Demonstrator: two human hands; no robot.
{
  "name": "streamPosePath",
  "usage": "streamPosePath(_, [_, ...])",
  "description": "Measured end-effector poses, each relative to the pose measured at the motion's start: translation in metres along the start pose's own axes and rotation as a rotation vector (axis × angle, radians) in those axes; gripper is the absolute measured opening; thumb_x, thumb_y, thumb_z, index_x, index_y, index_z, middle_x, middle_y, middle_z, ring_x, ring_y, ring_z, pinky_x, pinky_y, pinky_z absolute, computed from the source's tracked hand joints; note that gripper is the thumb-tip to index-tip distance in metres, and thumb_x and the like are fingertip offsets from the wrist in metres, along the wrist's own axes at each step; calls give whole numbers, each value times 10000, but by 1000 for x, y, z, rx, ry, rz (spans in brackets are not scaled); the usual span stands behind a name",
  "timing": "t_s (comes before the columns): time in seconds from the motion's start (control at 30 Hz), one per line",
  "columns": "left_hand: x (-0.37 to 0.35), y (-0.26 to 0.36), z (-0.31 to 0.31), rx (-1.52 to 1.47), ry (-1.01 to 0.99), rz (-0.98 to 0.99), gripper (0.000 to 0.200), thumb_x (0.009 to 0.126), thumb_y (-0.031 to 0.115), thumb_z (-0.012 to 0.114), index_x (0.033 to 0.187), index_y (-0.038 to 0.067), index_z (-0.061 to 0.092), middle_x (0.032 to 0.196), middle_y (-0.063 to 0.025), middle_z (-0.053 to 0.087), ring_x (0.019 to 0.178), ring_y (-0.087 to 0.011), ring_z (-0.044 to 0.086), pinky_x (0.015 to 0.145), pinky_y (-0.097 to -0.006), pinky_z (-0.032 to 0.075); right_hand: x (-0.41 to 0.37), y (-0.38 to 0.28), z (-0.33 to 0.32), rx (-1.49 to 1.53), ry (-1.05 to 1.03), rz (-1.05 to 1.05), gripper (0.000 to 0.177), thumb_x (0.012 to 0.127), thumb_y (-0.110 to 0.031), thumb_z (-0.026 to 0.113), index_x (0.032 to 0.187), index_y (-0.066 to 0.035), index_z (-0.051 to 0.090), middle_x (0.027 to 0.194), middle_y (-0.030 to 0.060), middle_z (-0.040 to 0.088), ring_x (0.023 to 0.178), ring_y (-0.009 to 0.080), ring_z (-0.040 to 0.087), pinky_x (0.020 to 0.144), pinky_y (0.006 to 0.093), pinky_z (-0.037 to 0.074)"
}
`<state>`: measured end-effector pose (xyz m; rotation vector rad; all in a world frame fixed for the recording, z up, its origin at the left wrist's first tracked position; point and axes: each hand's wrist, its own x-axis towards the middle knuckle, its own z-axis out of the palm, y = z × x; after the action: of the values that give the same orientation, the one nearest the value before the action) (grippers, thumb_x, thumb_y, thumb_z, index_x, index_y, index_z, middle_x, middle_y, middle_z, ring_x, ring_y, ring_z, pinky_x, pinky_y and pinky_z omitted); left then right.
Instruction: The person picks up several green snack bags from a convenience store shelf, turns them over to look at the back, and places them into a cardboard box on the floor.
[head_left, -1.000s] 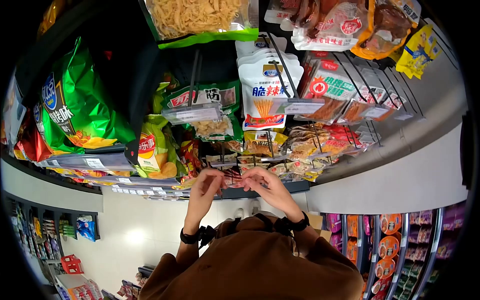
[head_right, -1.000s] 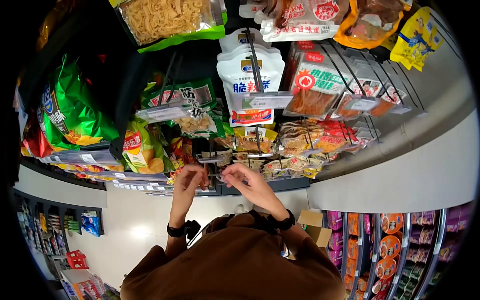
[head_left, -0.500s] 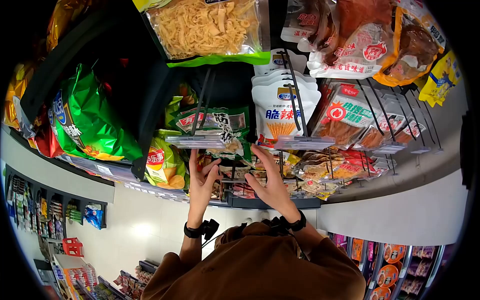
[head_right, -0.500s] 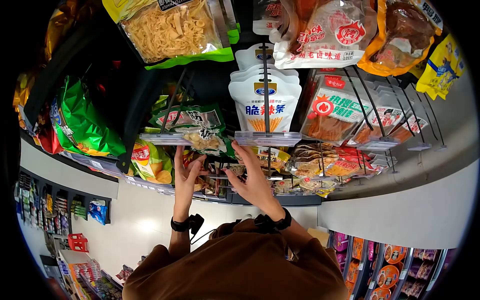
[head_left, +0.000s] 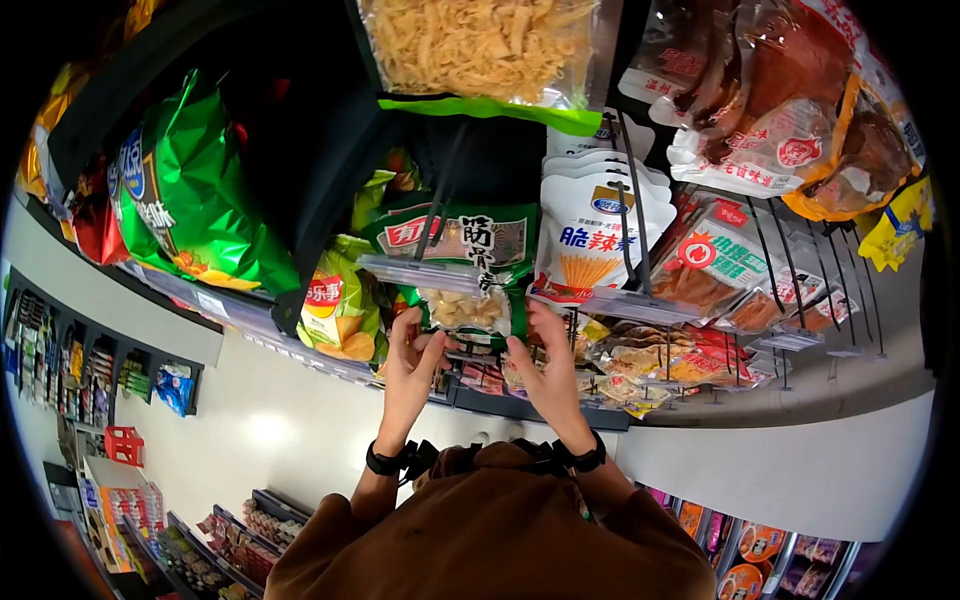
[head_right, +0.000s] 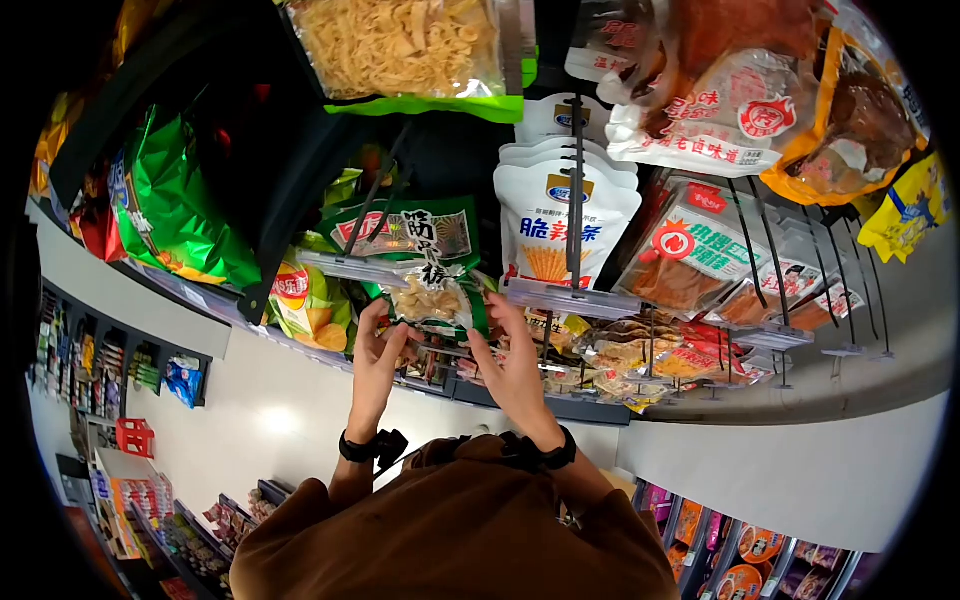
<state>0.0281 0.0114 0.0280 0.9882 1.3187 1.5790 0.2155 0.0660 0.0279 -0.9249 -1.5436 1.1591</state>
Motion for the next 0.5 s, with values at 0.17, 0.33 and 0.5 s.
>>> streamPosePath(0.17, [-9, 1, -4, -36, -3, 19, 397, 989, 66, 557, 1335, -13, 378, 1034, -85, 567, 813, -148, 653, 630, -240, 493, -7, -2, -1, 28, -96, 33, 246, 949, -74, 635, 1153, 10, 526, 978, 17, 536, 884, 95, 527, 803, 245, 440])
streamPosePath(0.33, [-20, 3, -17, -42, -15, -11, 397, 981, 34, 559, 1329, -12, 372, 1157, -93, 518, 809, -140, 648, 626, -236, 484, -21, -13, 2, 132, -123, 88, 230, 952, -72, 633, 1138, 16, 531, 975, 16, 529, 891, 91, 528, 808, 245, 436])
streamPosePath(0.5, [-31, 10, -28, -67, -101, -26, 330, 977, 23, 560, 1267, -2, 404, 1179, -115, 552, 768, -128, 641, 585, -227, 471, -39, -11, 10, -36, -48, -71, 212, 953, -118, 643, 1075, 24, 545, 893, 47, 558, 810, 114, 551, 730, 263, 451])
